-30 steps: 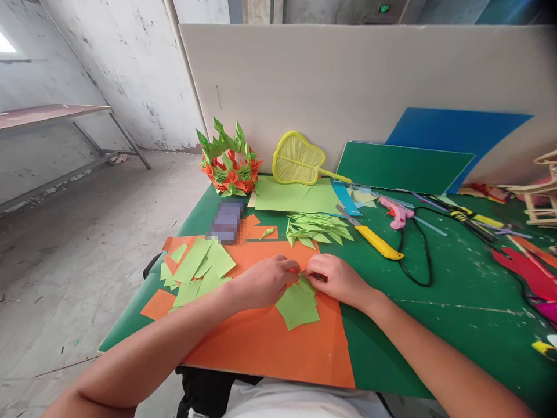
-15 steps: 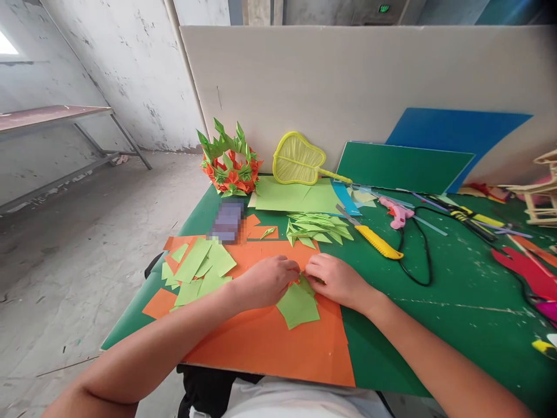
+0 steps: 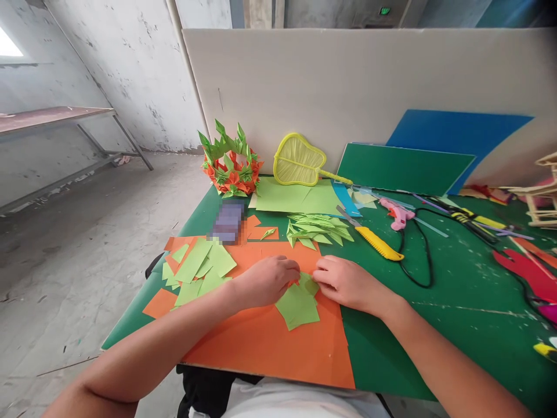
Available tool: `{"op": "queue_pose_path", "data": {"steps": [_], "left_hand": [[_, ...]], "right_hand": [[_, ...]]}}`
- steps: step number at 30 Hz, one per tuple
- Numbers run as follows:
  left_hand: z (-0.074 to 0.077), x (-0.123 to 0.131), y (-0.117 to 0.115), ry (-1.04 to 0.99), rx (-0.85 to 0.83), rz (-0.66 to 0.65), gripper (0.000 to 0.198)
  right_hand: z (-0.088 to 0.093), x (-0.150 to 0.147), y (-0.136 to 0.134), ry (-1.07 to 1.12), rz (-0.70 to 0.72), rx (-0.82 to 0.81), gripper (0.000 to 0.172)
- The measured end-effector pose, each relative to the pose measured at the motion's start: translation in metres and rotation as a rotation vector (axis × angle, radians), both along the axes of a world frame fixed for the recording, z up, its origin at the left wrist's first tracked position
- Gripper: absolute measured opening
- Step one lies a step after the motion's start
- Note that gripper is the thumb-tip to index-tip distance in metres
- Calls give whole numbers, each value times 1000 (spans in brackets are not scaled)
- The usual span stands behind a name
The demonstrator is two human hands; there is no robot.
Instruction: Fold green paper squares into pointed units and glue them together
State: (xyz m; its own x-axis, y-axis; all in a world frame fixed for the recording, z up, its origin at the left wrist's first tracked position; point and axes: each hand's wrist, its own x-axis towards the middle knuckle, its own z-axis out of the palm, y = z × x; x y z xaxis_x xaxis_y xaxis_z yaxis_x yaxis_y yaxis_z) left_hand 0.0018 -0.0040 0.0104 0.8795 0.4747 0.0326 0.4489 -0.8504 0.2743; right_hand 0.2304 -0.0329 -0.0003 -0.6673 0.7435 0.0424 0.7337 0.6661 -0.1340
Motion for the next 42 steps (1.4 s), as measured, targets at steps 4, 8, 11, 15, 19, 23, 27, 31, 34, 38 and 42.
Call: {"op": "queue_pose_path", "data": {"steps": [4,8,11,15,19,23,27,31,34,38,42], "left_hand": [[-4,-1,0,6,40,-4,29],[-8,-1,-1,23,105,-15,31],[-13,-1,0,23,109,1,30],[-19,0,1,-28,64,54,26],[-23,1,0,-64,33,111,24],[-26,2,1,-151,29,103,27],[-24,1,5,-207,-3,-12,32],[-17,-3,11,-215,-17,-106,34],[-13,-5,14,-217,10,-198,31],[-10,-7,17,-192,81,-294,31],[-7,-6,16,-174,58,-269,33]], "right_hand": [[1,8,1,32,18,-8,16],[-1,10,3,69,8,37,18],[-4,10,4,97,-18,102,22],[-8,4,4,192,-13,81,18],[-13,-4,3,330,-13,-37,18],[-16,-6,5,360,-21,-48,13],[-15,-3,8,332,42,-23,16],[-14,1,10,336,79,-13,17],[-15,2,11,363,54,-23,16],[-18,-1,10,396,24,-31,13],[-18,-4,8,434,-2,-79,12]]}}
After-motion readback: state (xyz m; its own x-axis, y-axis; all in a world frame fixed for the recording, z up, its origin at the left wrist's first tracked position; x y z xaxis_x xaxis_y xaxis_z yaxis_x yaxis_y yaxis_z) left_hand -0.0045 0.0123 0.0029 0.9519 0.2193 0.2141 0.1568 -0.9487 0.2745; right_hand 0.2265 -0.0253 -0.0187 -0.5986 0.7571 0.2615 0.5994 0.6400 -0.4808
